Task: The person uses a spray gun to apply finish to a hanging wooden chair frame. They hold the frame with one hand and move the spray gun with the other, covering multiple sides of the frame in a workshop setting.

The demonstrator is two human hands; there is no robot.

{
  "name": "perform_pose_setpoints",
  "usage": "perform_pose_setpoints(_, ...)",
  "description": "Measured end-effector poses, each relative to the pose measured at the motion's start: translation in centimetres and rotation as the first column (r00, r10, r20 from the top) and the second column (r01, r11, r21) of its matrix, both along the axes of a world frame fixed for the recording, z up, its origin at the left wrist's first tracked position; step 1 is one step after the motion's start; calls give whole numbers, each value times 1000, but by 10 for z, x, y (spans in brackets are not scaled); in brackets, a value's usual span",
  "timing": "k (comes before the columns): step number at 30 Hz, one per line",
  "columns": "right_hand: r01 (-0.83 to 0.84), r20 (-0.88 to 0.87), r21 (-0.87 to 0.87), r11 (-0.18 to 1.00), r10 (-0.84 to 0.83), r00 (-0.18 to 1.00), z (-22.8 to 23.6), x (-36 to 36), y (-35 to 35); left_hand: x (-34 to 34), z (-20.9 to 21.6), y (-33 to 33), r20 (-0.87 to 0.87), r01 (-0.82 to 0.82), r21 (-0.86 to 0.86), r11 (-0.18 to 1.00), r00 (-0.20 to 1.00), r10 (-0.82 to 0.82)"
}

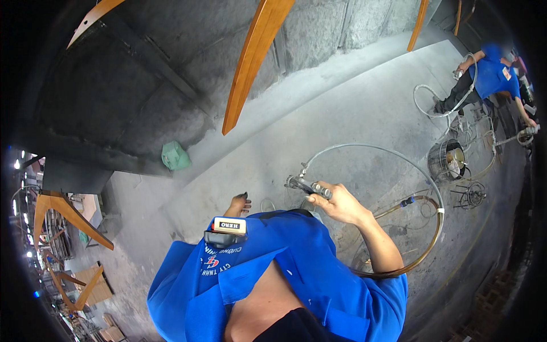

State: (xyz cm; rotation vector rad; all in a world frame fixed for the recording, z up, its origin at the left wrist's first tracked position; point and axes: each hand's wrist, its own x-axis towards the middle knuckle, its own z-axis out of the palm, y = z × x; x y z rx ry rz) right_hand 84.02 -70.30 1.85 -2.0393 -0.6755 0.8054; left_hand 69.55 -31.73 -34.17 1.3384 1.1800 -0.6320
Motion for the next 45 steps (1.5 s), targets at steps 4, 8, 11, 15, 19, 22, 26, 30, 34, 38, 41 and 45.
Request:
perform_pose_setpoints(4, 313, 16, 207, 927, -323, 946, 12, 28, -12, -34, -11, 4, 45, -75, 24, 997, 996, 74)
perform_pose_setpoints(8, 515, 43, 481, 710, -605, 795, 55, 60, -47, -48, -14, 9, 52, -85, 78, 993, 995, 81)
perform_pose_setpoints(11, 458, 72, 703, 544, -695, 716, 85, 73, -62, -44, -12, 9, 63, -126, 58, 990, 990, 123)
perform_pose_setpoints(15, 379, 147, 815, 438, -789, 596, 111, 83, -75, -26, -1, 4, 69, -74, 24, 997, 995, 72)
perform_pose_setpoints(19, 385, 80, 818, 427, -747, 660, 105, 74, -73, -1, 6, -5, 103, 13, 44, 999, 995, -17)
perform_pose_setpoints(22, 468, 84, 565, 680, -611, 787, 81, 51, -58, 11, 5, -10, 133, 35, 45, 998, 990, -41)
perform_pose_setpoints(26, 361, 61, 350, 865, -405, 912, 52, 39, -38, 13, 5, -12, 99, 83, 67, 994, 991, -89)
perform_pose_setpoints(30, 428, 5, 576, 696, -527, 850, 59, 56, -47, 4, 10, -12, 99, 104, 52, 993, 989, -109)
perform_pose_setpoints(34, 416, 44, 768, 486, -689, 723, 85, 79, -65, -9, 10, -12, 79, 64, 74, 995, 994, -69)
perform_pose_setpoints(38, 380, 39, 841, 386, -743, 668, 92, 89, -70, -19, 3, -13, 57, 29, 54, 998, 998, -32)
perform_pose_setpoints(41, 397, 13, 825, 402, -716, 698, 82, 85, -65, -23, 2, -16, 56, 30, 46, 998, 998, -32)
perform_pose_setpoints(45, 393, 42, 728, 561, -609, 792, 75, 83, -56, -24, 9, -18, 37, 42, 46, 998, 998, -44)
